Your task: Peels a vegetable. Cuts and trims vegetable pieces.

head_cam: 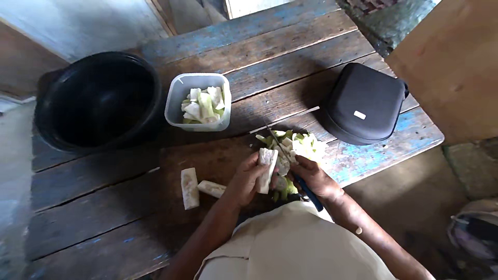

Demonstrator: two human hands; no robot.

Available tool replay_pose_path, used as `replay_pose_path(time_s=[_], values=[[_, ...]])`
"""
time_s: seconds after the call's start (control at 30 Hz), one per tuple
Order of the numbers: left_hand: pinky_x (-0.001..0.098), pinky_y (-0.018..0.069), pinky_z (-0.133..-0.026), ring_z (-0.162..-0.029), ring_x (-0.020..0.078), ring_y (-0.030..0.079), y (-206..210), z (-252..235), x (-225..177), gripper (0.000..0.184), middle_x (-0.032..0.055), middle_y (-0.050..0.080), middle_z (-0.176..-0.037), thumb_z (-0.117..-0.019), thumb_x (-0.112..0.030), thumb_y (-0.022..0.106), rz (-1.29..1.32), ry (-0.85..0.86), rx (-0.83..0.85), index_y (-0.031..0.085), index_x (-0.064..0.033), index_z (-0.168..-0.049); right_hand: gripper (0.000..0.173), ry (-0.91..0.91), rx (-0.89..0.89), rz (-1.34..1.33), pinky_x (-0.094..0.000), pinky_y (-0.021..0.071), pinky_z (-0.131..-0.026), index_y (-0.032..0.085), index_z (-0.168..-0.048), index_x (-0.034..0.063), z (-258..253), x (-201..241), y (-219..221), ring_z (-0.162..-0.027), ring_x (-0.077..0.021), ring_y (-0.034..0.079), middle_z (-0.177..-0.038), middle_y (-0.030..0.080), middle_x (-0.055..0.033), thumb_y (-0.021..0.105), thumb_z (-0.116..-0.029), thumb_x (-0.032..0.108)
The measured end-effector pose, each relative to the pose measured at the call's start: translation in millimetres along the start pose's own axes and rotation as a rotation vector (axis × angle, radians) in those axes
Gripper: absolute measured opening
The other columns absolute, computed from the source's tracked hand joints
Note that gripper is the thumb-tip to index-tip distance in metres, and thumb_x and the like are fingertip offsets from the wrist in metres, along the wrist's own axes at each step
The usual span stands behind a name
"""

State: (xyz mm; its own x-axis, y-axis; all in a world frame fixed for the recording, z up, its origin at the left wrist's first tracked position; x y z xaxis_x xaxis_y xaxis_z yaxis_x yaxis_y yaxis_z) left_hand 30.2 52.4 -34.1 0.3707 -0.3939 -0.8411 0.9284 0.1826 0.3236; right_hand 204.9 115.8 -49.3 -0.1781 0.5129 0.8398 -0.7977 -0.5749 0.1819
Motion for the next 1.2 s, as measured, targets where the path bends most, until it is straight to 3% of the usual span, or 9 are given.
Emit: replay_pose_path(time_s=[0.07, 0.17, 0.23, 0.3, 0.4, 0.57, 0.67, 0.9, 1.2], values=[[0.0343, 0.0618, -0.075, -0.086, 0.0212, 0.071, 4.1, -2.9, -0.3, 0.043, 0.0138, 0.069, -0.106, -0.0991, 0.004, 0.04, 0.038, 0.029, 0.028, 0.044, -0.003, -0.142, 0.048, -0.055, -0.042, 0.086, -0.0213, 0.047, -0.044, 0.03, -0.154, 0.004, 1.3, 3.1, -1.4, -0.048, -0.0066, 0.052, -0.073, 0.058, -0.0015, 0.041, -0.1085, 0.016], [0.0308, 0.0596, -0.07, -0.082, 0.0185, 0.069, 8.4, -8.7, -1.1, 0.05, 0.0128, 0.068, -0.108, -0.0964, 0.006, 0.044, -0.058, 0.06, -0.011, 0.044, -0.0051, -0.145, 0.064, -0.14, -0.104, 0.199, -0.0223, 0.0474, -0.046, 0.015, -0.162, 0.0071, 2.9, 10.1, -2.2, -0.05, -0.0067, 0.052, -0.077, 0.06, -0.0017, 0.045, -0.1067, 0.016], [0.0272, 0.0576, -0.065, -0.073, 0.014, 0.067, 10.3, -11.8, 0.7, 0.034, 0.0095, 0.069, -0.097, -0.0993, 0.002, 0.047, -0.097, 0.078, -0.051, 0.053, -0.0013, -0.133, 0.055, -0.222, -0.144, 0.202, -0.0217, 0.0472, -0.046, 0.034, -0.157, 0.0066, 5.9, 15.5, -1.1, -0.051, -0.0059, 0.052, -0.077, 0.061, -0.0013, 0.05, -0.1042, 0.015], [0.0239, 0.056, -0.061, -0.066, 0.0094, 0.064, 11.9, -13.2, 5.7, 0.022, 0.0055, 0.069, -0.086, -0.102, -0.004, 0.048, -0.163, 0.079, -0.047, 0.059, 0.0017, -0.121, 0.04, -0.267, -0.153, 0.186, -0.0208, 0.0476, -0.047, 0.055, -0.139, 0.0044, 6.5, 19.0, 2.0, -0.051, -0.0048, 0.052, -0.076, 0.06, 0.0001, 0.058, -0.0994, 0.014], [0.0214, 0.0541, -0.059, -0.063, 0.0055, 0.062, 18.4, -10.8, 11.7, 0.022, 0.0021, 0.064, -0.08, -0.1044, -0.009, 0.045, -0.281, 0.057, 0.007, 0.059, 0.0042, -0.115, 0.028, -0.32, -0.177, 0.252, -0.0202, 0.0483, -0.048, 0.064, -0.12, 0.0036, 0.3, 17.0, 6.2, -0.051, -0.0032, 0.053, -0.078, 0.063, 0.0004, 0.066, -0.0929, 0.009], [0.0202, 0.0486, -0.05, -0.052, 0.0052, 0.055, 20.2, -9.2, 16.6, 0.033, 0.0016, 0.059, -0.068, -0.1111, -0.02, 0.04, -0.285, -0.032, -0.07, 0.062, 0.0041, -0.109, 0.024, -0.242, -0.168, 0.231, -0.0229, 0.0479, -0.047, 0.061, -0.113, 0.0048, -6.7, 6.0, 18.8, -0.049, -0.0058, 0.053, -0.073, 0.06, 0.0001, 0.066, -0.0904, 0.011], [0.0225, 0.0503, -0.052, -0.054, 0.0073, 0.056, 18.9, -11.4, 22.8, 0.036, 0.003, 0.059, -0.069, -0.1109, -0.025, 0.042, -0.346, -0.022, -0.148, 0.063, 0.0028, -0.104, 0.031, -0.188, -0.172, 0.139, -0.0235, 0.0485, -0.047, 0.06, -0.119, 0.0033, -5.5, 3.0, 24.4, -0.05, -0.008, 0.054, -0.076, 0.06, -0.0029, 0.064, -0.0876, 0.004], [0.0252, 0.0554, -0.065, -0.068, 0.0085, 0.063, 30.7, -4.2, 18.2, 0.034, 0.0071, 0.064, -0.085, -0.1114, -0.02, 0.038, -0.545, 0.117, -0.08, 0.059, 0.0049, -0.12, 0.015, -0.209, -0.221, -0.043, -0.0226, 0.0473, -0.044, 0.063, -0.108, -0.0003, -14.6, -3.5, 15.4, -0.045, -0.0068, 0.053, -0.062, 0.06, -0.0008, 0.055, -0.0945, 0.002], [0.023, 0.0535, -0.062, -0.064, 0.0061, 0.059, 26.2, -4.3, 19.7, 0.033, 0.0045, 0.061, -0.081, -0.1107, -0.022, 0.042, -0.388, -0.07, -0.03, 0.057, 0.0052, -0.12, 0.012, -0.065, -0.227, -0.129, -0.0211, 0.0458, -0.04, 0.063, -0.099, 0.0009, -18.4, -9.6, 15.7, -0.042, -0.0065, 0.05, -0.058, 0.057, -0.0015, 0.055, -0.1036, 0.008]])
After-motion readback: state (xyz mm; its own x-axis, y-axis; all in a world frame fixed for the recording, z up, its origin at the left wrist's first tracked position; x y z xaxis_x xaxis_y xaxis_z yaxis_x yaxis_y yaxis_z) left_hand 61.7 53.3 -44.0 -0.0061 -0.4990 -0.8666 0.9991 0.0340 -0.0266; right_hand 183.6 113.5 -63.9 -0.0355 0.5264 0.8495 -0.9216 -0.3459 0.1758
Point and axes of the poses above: each hand's wrist, its own z-axis away from the middle knuckle, its own y-axis out of the palm, x = y × z, the point moved 4 cm from there along -z, towards the middle knuckle
